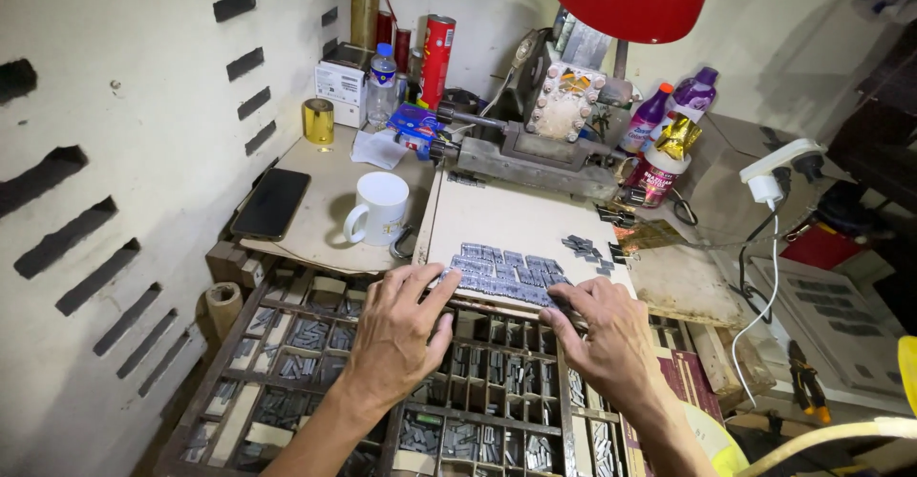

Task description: Selecting and arranging individual metal type characters from a type case into a layout for printing.

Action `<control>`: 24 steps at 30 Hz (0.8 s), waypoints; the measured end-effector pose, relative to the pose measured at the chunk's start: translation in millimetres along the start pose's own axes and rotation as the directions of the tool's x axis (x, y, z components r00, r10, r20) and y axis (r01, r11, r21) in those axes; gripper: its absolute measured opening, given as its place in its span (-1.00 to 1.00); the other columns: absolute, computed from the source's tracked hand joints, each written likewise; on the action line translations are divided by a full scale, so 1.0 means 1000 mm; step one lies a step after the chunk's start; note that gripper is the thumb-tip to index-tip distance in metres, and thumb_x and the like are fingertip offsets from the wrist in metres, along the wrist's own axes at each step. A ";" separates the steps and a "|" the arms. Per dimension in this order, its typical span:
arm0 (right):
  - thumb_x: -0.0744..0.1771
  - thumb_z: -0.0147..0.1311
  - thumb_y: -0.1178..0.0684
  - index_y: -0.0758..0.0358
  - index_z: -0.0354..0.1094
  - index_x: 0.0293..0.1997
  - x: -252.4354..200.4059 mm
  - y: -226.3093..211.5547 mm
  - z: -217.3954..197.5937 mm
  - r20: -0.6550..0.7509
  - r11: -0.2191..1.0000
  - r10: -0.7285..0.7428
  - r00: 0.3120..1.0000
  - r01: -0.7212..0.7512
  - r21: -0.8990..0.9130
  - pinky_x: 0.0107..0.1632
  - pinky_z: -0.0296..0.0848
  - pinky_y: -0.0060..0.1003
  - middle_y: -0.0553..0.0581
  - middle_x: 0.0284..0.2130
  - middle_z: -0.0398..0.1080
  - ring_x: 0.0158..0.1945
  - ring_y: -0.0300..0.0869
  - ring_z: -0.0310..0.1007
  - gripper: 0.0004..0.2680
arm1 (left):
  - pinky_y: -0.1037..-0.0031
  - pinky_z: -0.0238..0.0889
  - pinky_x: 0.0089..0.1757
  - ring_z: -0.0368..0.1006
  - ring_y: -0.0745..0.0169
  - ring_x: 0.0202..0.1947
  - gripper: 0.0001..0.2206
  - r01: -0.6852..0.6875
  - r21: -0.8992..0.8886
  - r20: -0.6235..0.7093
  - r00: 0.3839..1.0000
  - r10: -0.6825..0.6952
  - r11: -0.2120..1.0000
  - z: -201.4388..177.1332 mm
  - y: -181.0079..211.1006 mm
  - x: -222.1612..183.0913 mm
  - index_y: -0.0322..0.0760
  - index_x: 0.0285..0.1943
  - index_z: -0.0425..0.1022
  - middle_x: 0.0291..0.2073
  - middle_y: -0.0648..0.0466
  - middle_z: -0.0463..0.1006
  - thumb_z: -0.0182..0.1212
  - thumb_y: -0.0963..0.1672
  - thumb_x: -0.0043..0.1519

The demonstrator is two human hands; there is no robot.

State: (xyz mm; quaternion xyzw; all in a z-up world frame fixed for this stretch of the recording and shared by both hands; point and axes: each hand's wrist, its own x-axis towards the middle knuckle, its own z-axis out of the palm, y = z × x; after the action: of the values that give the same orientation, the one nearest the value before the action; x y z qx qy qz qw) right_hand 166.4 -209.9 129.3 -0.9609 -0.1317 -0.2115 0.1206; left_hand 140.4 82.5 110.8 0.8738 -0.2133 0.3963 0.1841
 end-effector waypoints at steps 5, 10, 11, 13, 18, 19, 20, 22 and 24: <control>0.34 -0.02 -0.29 -0.22 0.48 0.08 -0.002 -0.004 -0.011 0.043 0.995 0.038 0.998 -0.041 0.087 -0.03 0.23 -0.23 -0.06 -0.33 0.32 -0.18 -0.23 0.27 -0.73 | 0.08 0.31 0.12 0.33 -0.02 0.23 -0.38 0.019 -0.005 0.023 1.000 -0.019 1.000 -0.002 0.003 -0.004 -0.11 0.44 0.31 0.27 -0.05 0.41 0.35 -0.11 0.13; 0.30 0.05 -0.07 0.01 0.42 0.21 -0.006 -0.004 -0.016 -0.089 0.967 -0.010 0.996 0.032 0.252 0.08 0.30 -0.17 0.06 -0.13 0.55 -0.05 -0.19 0.43 -0.67 | 0.11 0.13 0.29 0.25 -0.06 0.31 -0.30 0.018 -0.007 0.005 1.000 -0.018 1.000 -0.018 0.024 -0.005 -0.16 0.51 0.22 0.34 -0.13 0.33 0.37 -0.08 0.13; 0.30 0.07 -0.06 0.10 0.39 0.17 -0.005 -0.005 -0.019 -0.088 0.965 -0.012 0.996 0.034 0.262 0.01 0.42 -0.21 0.07 -0.18 0.54 -0.14 -0.20 0.47 -0.68 | 0.13 0.21 0.26 0.31 -0.07 0.26 -0.34 0.005 -0.068 -0.061 0.998 -0.009 0.998 -0.018 0.033 -0.005 -0.20 0.45 0.29 0.28 -0.12 0.40 0.41 -0.11 0.12; 0.29 0.09 -0.05 0.20 0.37 0.13 -0.009 -0.008 -0.022 -0.086 0.961 -0.016 0.996 0.039 0.273 -0.07 0.54 -0.25 0.09 -0.23 0.53 -0.22 -0.21 0.52 -0.68 | 0.15 0.29 0.23 0.37 -0.08 0.21 -0.38 -0.010 -0.126 -0.127 0.992 -0.006 0.992 -0.017 0.050 -0.007 -0.23 0.40 0.35 0.22 -0.12 0.46 0.45 -0.14 0.10; 0.24 0.24 0.11 0.27 0.23 0.19 -0.049 -0.051 -0.051 -0.064 0.864 -0.096 0.993 0.115 0.491 0.04 0.62 -0.20 0.09 -0.33 0.52 -0.20 -0.16 0.61 -0.60 | 0.23 0.58 -0.20 0.63 -0.08 -0.22 -0.55 -0.214 -0.241 -0.046 0.977 0.209 0.947 -0.007 0.090 -0.024 -0.47 0.37 0.40 0.00 -0.25 0.64 0.35 -0.23 0.28; 0.24 0.24 0.11 0.27 0.23 0.19 -0.060 -0.054 -0.043 -0.043 0.860 -0.094 0.995 0.103 0.500 0.04 0.62 -0.20 0.09 -0.33 0.52 -0.20 -0.16 0.61 -0.60 | 0.23 0.58 -0.20 0.63 -0.08 -0.22 -0.55 -0.196 -0.245 -0.028 0.980 0.196 0.949 -0.005 0.093 -0.030 -0.47 0.37 0.40 0.00 -0.25 0.64 0.35 -0.23 0.28; 0.21 0.25 0.10 0.18 0.27 0.17 -0.072 -0.057 -0.035 -0.015 0.870 -0.043 0.999 0.045 0.491 -0.01 0.58 -0.30 0.01 -0.35 0.56 -0.23 -0.23 0.59 -0.59 | 0.25 0.44 -0.29 0.52 -0.02 -0.33 -0.63 -0.210 -0.192 -0.026 0.978 0.209 0.959 -0.002 0.096 -0.036 -0.41 0.28 0.46 -0.05 -0.13 0.62 0.29 -0.21 0.28; 0.17 0.27 0.09 0.09 0.31 0.15 -0.093 -0.056 -0.009 0.032 0.872 0.000 1.000 -0.016 0.489 -0.06 0.53 -0.40 -0.07 -0.36 0.59 -0.26 -0.31 0.58 -0.58 | 0.27 0.30 -0.38 0.42 0.04 -0.45 -0.71 -0.205 -0.134 -0.008 0.979 0.206 0.969 0.009 0.096 -0.056 -0.35 0.19 0.52 -0.10 -0.02 0.61 0.23 -0.19 0.29; 0.22 0.34 0.17 0.26 0.34 0.14 -0.119 -0.047 0.025 0.115 0.626 0.020 0.993 -0.102 0.773 -0.08 0.54 -0.41 0.02 -0.27 0.54 -0.19 -0.32 0.54 -0.61 | 0.18 0.50 -0.32 0.59 -0.06 -0.31 -0.69 -0.174 -0.316 0.037 0.980 0.195 0.933 0.023 0.096 -0.088 -0.52 0.16 0.52 -0.13 -0.14 0.66 0.33 -0.24 0.24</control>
State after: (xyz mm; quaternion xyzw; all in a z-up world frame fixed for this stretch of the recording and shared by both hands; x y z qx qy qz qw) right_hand 57.2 -182.6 63.0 -0.8277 -0.1829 -0.0837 0.5238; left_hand 52.4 10.7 43.2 0.8228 -0.3603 0.3436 0.2741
